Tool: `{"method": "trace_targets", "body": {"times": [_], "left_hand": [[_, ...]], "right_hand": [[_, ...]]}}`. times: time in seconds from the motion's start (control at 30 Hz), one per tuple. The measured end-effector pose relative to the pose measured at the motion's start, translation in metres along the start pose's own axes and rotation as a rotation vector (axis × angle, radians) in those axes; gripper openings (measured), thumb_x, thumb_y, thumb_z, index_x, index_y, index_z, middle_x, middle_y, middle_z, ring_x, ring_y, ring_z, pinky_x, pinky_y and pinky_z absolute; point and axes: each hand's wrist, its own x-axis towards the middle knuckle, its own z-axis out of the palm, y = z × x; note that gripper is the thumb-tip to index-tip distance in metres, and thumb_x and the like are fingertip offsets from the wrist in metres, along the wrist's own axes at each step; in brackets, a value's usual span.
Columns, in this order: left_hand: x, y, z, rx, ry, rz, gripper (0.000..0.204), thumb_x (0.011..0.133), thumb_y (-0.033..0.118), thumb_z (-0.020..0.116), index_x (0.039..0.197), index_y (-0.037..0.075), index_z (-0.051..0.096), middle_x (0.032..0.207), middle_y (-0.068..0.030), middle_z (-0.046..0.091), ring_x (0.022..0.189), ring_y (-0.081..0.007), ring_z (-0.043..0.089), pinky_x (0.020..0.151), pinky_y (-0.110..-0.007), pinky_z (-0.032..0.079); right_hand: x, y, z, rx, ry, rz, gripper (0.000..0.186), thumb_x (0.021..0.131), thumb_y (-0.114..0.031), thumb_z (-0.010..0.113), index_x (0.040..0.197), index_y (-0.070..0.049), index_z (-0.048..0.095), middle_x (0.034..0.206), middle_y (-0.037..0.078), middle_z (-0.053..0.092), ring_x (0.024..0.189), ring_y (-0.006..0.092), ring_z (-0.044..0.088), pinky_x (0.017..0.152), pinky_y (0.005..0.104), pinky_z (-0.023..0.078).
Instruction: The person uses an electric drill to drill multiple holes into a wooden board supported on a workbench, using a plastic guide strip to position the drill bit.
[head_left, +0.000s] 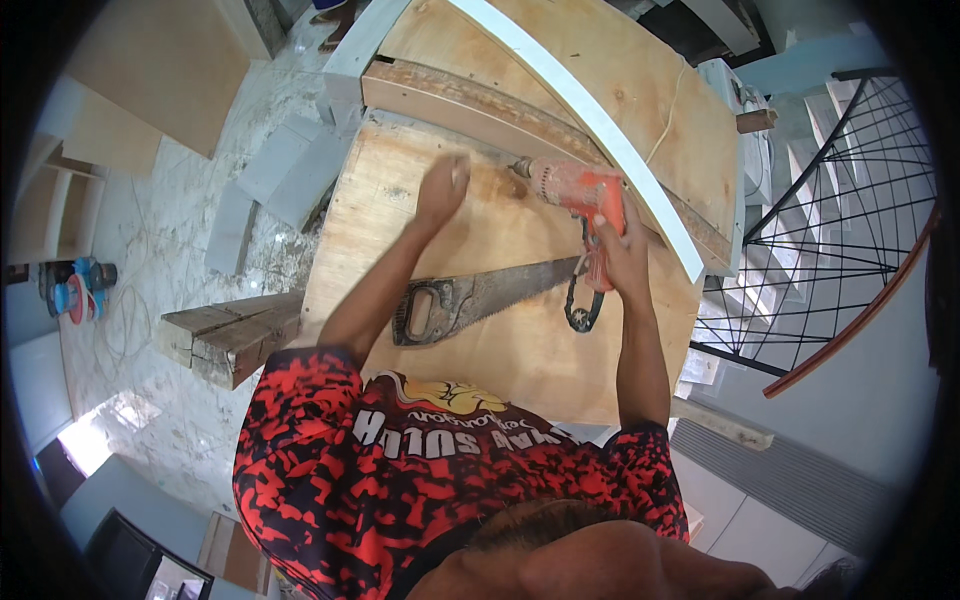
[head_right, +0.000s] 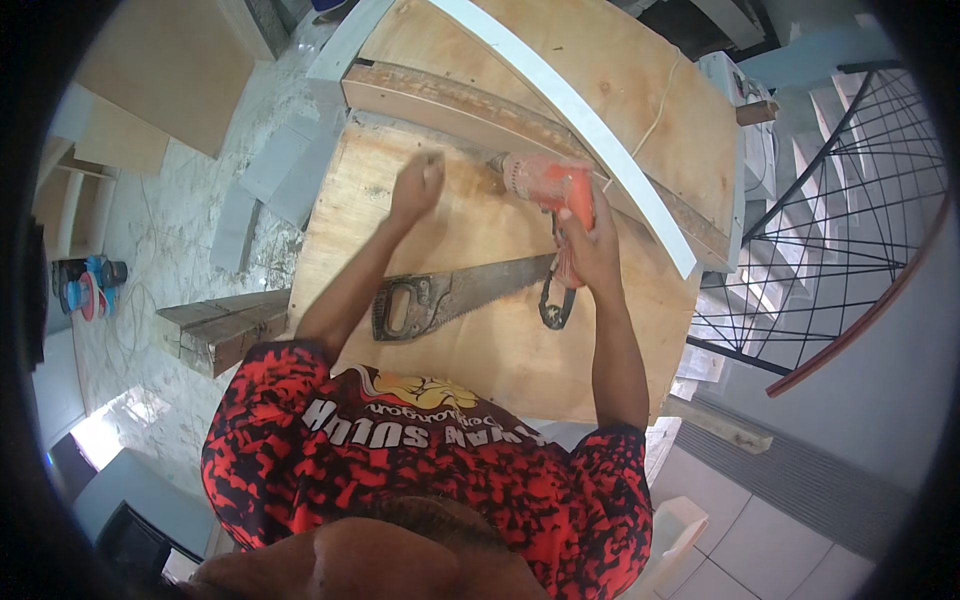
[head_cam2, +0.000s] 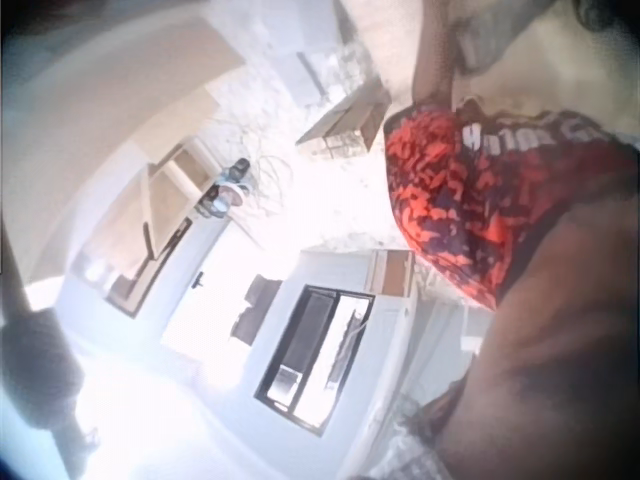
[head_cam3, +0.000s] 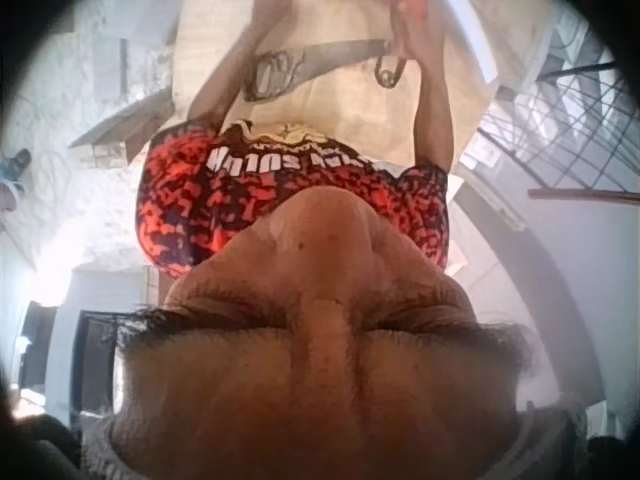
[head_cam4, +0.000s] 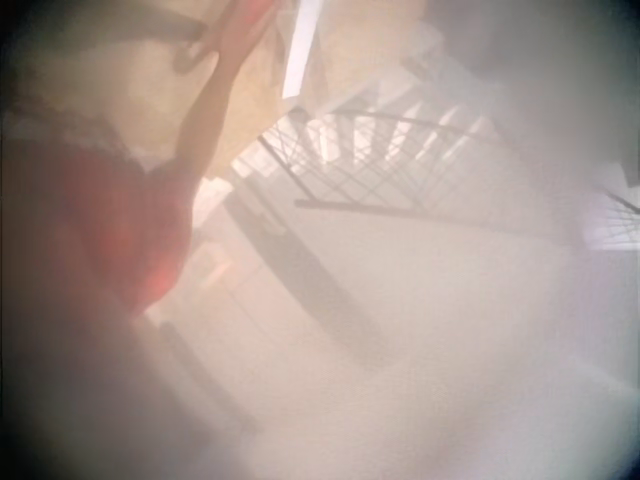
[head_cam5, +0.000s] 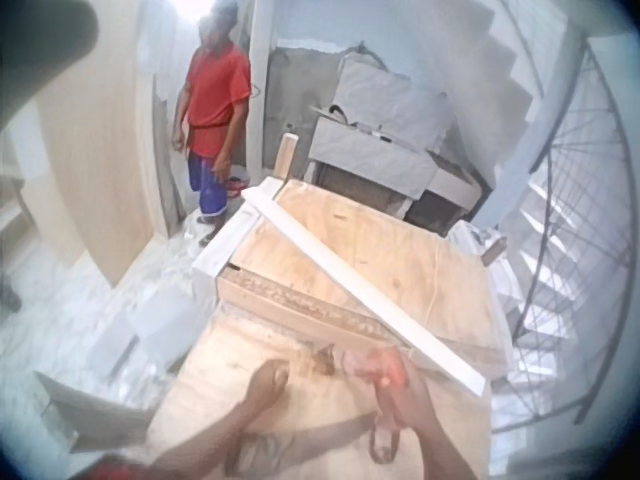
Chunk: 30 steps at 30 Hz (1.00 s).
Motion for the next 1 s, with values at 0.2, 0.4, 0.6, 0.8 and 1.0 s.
{"method": "trace_targets", "body": {"times": [0.2,0.4,0.6,0.8,1.0], "left_hand": [[-0.089,-0.002,-0.010,0.063,-0.238,0.069,0.033,0.086,0.013,0.060,0.116,0.003,0.061,0.124,-0.0190,0.059,0.123,-0.0351,0.050,0.107,-0.045,0.034],[-0.086,-0.011,-0.006,0.062,-0.266,0.057,0.033,0.084,0.011,0.062,0.116,0.003,0.060,0.126,-0.0179,0.057,0.125,-0.0351,0.048,0.108,-0.046,0.033],[-0.086,-0.009,-0.008,0.061,-0.261,0.063,0.032,0.085,0.013,0.062,0.116,0.005,0.059,0.127,-0.0167,0.057,0.124,-0.0350,0.048,0.107,-0.047,0.034],[-0.086,-0.012,-0.008,0.044,-0.265,0.055,0.031,0.086,0.013,0.062,0.115,0.005,0.060,0.127,-0.0159,0.057,0.126,-0.0343,0.047,0.109,-0.046,0.032],[-0.088,-0.010,-0.008,0.049,-0.254,0.057,0.030,0.085,0.012,0.062,0.114,0.005,0.061,0.127,-0.0159,0.057,0.126,-0.0343,0.047,0.109,-0.046,0.032]], "right_hand": [[0.034,-0.015,0.021,-0.098,-0.037,0.057,0.060,0.092,-0.014,0.058,0.146,-0.005,0.033,0.091,0.007,0.059,0.065,0.0112,0.055,0.055,0.0275,0.050],[0.044,-0.012,0.028,-0.123,-0.048,0.025,0.061,0.092,-0.017,0.058,0.147,-0.006,0.033,0.098,0.010,0.061,0.061,0.0135,0.059,0.053,0.0274,0.052],[0.045,-0.013,0.030,-0.095,-0.036,0.067,0.059,0.092,-0.014,0.058,0.145,-0.003,0.033,0.095,0.010,0.060,0.065,0.0123,0.056,0.055,0.0279,0.052],[0.047,-0.004,0.028,-0.095,-0.019,0.016,0.059,0.092,-0.015,0.059,0.144,-0.002,0.034,0.097,0.010,0.061,0.066,0.0127,0.057,0.055,0.0281,0.053],[0.048,-0.006,0.028,-0.115,-0.014,0.011,0.060,0.092,-0.016,0.059,0.145,-0.003,0.034,0.097,0.010,0.061,0.065,0.0131,0.058,0.055,0.0284,0.053]]}}
